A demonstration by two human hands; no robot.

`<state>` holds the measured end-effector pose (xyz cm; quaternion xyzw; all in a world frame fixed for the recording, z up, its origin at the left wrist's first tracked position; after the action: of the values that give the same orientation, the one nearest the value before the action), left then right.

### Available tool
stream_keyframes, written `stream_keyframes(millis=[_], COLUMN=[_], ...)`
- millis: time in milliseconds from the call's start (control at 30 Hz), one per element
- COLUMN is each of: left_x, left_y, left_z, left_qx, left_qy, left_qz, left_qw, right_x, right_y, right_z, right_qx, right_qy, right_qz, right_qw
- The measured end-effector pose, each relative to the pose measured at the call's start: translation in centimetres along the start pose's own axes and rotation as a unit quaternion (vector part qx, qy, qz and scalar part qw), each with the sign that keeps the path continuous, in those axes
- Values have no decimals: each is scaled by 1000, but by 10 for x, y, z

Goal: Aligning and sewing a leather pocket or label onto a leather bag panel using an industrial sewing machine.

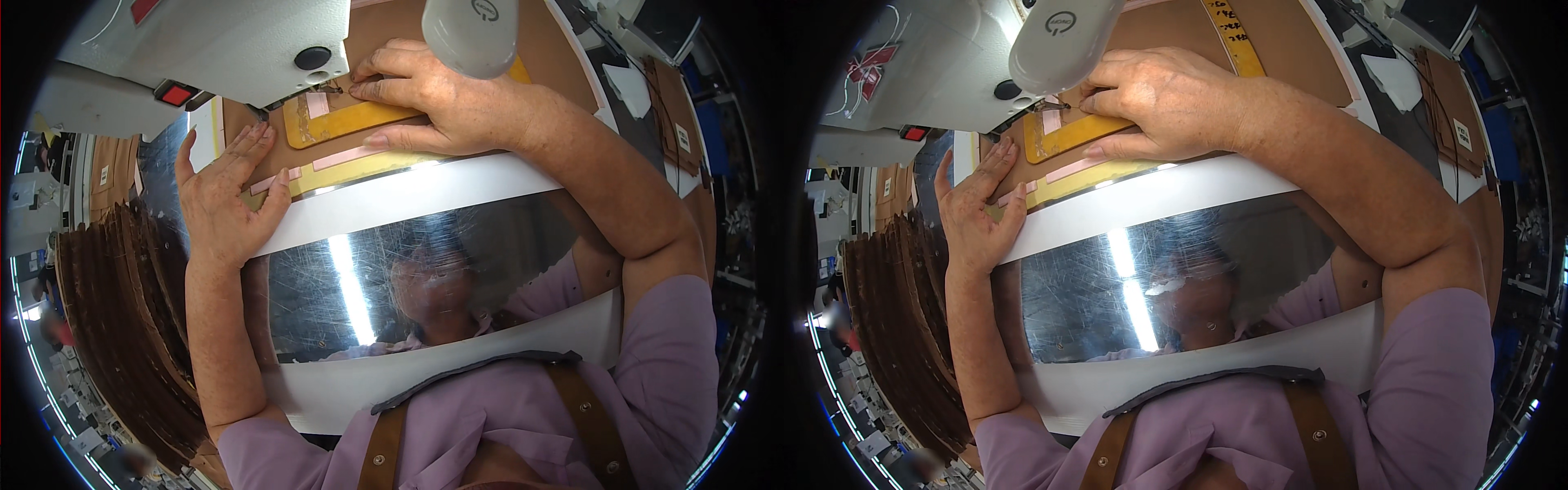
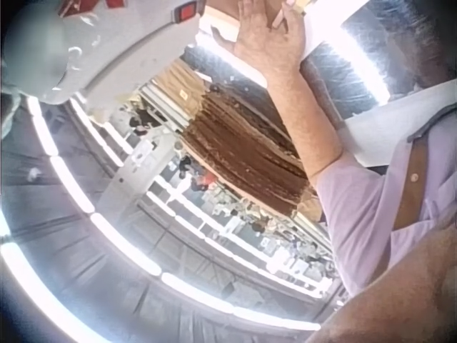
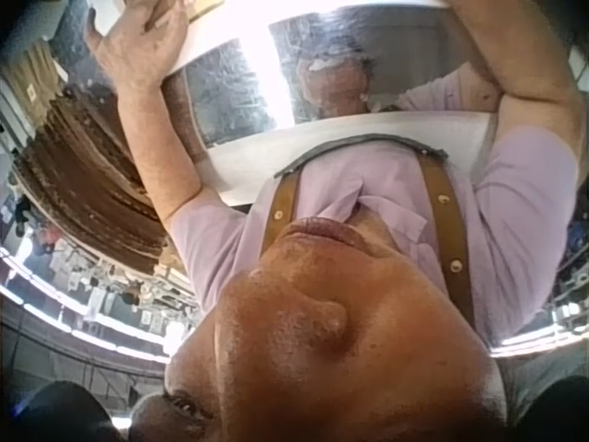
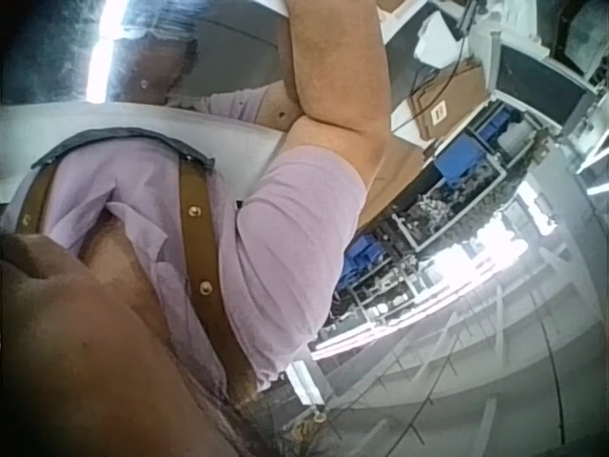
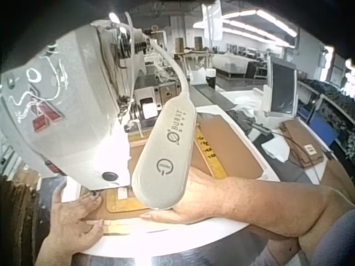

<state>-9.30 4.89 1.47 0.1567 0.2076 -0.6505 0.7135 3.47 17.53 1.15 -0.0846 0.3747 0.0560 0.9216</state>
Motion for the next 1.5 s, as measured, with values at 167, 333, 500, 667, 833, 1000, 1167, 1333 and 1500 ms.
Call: stream_keyframes(millis=[167,333,500,667,833,1000,1167,1333,1500], left_x=[1,1,1,-3,1,-2,-4,7,-21], left_y=[3,4,4,9,8,7,-3,-65,-66], left_z=[-1,4,7,8,0,0,1,7,63], left_qx=[13,15,21,20,18,30,99,358,414], left_qy=[9,32,29,20,-7,-2,27,117,254], left_qz=[-3,-11,-7,-16,-15,-10,27,274,146], left_qw=[1000,999,999,999,1000,999,994,885,862], right_x=[1,1,-2,-1,2,2,5,7,7], right_y=[-2,-2,-2,4,2,3,7,8,9], right_z=[1,-4,-4,8,13,17,16,20,23], right_qx=[5,50,27,-7,7,15,16,21,34], right_qy=[5,-24,-26,-9,-4,5,3,0,-12], right_qz=[12,8,3,2,1,6,-4,-4,-19], right_qw=[1000,998,999,1000,1000,1000,1000,1000,999])
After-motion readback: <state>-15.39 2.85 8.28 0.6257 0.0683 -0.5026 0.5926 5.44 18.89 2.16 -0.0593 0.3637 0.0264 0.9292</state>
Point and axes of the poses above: each hand's wrist, its own x-axis away from the middle knuckle, its own z-axis out of the back of the hand, y = z × x, the point moved 10 cm from there along -x, towards the middle knuckle, and after that the axes turned 12 degrees about y, right-handed, at the moved point
